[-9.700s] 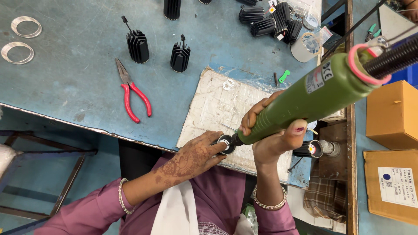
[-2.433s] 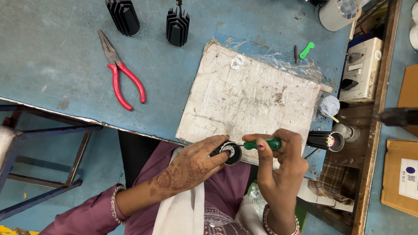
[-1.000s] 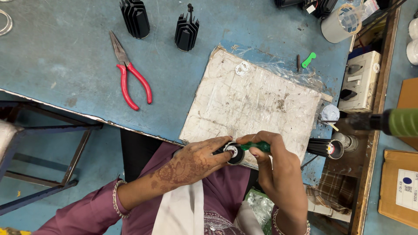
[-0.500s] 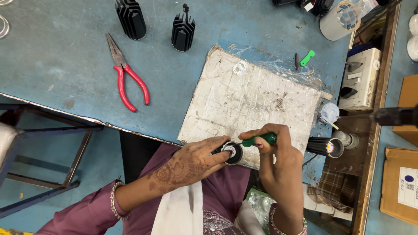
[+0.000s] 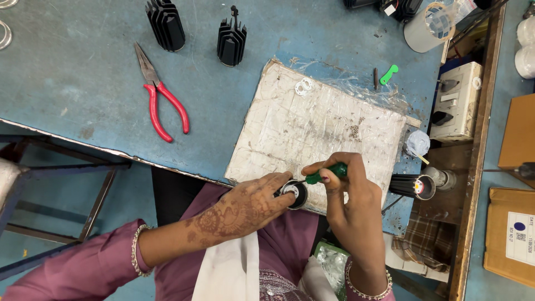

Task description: The person assembles small cylindrical LED modules by applying adhesive with a caulking gun, inserting LED components, and securing them with a screwdriver. The person handles multiple modules one at a time, placing finished units on the workbench.

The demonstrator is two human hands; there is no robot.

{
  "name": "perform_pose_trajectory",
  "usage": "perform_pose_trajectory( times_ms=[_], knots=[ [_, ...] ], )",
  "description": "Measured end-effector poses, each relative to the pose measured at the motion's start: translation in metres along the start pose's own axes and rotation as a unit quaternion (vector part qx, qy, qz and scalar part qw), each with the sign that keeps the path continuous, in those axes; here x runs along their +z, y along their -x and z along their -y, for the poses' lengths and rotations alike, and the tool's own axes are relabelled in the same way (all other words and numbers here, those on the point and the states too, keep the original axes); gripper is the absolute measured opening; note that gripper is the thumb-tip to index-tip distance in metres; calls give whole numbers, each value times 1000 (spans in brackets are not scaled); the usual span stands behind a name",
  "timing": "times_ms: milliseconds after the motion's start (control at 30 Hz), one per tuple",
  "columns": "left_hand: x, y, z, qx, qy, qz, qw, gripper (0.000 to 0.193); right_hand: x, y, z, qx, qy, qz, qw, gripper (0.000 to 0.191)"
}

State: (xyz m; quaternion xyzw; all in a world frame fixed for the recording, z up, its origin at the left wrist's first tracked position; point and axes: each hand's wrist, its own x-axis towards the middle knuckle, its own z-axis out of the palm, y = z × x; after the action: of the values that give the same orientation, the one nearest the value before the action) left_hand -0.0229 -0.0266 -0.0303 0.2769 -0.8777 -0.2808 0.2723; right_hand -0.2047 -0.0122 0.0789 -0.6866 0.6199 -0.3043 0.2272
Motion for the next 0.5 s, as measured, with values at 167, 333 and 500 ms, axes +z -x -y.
perform_pose_trajectory(
  times_ms=[167,333,500],
  knots=[
    [1,3,6,23,-7,-15,1000,29,2,2,0,1,3,-9,1000,13],
    [3,4,9,25,-2,-17,1000,27,2,9,-3,36,14,-12,999,13],
    [1,3,11,31,1,-8,999,23,4,16,-7,-1,-10,-36,999,12]
  ],
)
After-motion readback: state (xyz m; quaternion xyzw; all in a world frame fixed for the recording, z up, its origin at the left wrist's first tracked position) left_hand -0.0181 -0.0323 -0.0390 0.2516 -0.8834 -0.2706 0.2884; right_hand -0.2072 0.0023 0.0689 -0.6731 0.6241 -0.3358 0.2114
